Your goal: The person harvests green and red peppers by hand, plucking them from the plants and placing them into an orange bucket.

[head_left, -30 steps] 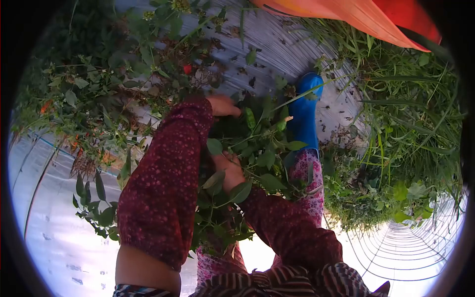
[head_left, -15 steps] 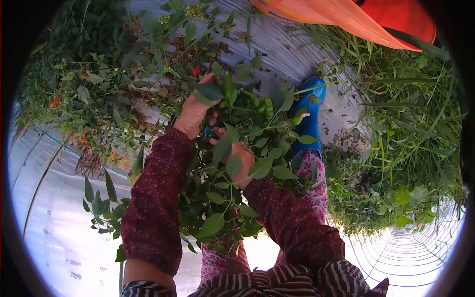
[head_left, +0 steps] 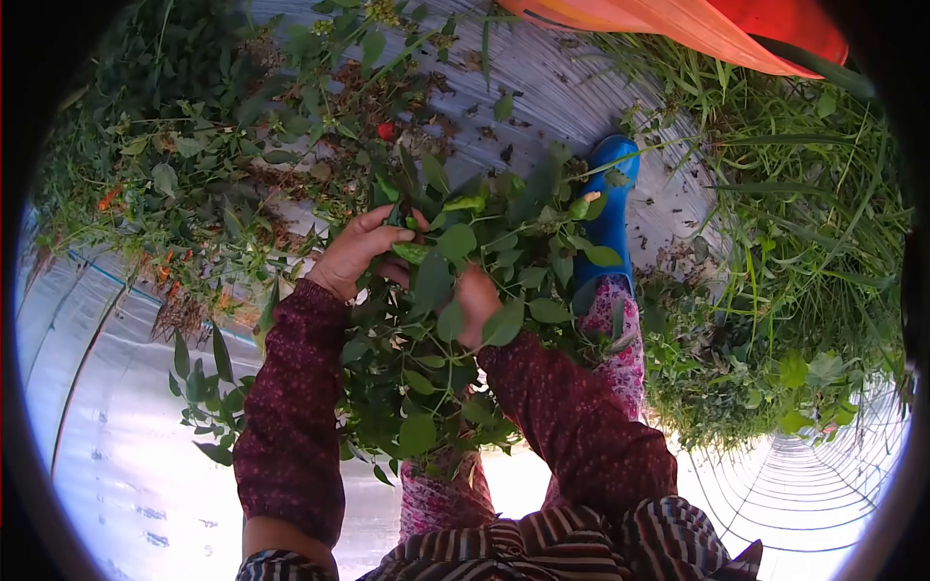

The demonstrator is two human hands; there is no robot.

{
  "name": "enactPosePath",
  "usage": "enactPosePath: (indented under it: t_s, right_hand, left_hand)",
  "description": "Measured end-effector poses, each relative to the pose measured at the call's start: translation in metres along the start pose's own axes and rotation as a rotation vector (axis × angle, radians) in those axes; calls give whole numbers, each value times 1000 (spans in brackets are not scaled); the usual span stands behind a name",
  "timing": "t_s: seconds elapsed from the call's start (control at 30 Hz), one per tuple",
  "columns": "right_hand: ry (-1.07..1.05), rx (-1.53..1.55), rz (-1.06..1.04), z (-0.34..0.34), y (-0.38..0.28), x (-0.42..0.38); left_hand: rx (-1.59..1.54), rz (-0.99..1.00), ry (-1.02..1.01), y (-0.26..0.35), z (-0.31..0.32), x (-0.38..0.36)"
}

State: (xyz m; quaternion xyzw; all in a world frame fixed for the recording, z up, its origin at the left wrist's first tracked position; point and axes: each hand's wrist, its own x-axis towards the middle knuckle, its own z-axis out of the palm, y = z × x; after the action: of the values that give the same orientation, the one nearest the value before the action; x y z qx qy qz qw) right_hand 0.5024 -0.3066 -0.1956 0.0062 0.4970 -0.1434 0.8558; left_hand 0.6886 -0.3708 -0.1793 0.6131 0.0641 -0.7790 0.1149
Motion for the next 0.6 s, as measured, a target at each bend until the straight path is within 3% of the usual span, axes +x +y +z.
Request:
enactPosePath:
  t_s: [0.23,0.33,0.6]
  right_hand:
    - [-35,618,302,10,-21,8]
    - [-50,563,301,28,-45,1]
    - [68,310,337,23,-34,8]
  left_hand:
    - [3,-29,-95,-1,4,-1]
    - [-121,-44,22,-6,1,-9]
    - [-89,-4,-61,-14,-4,-24]
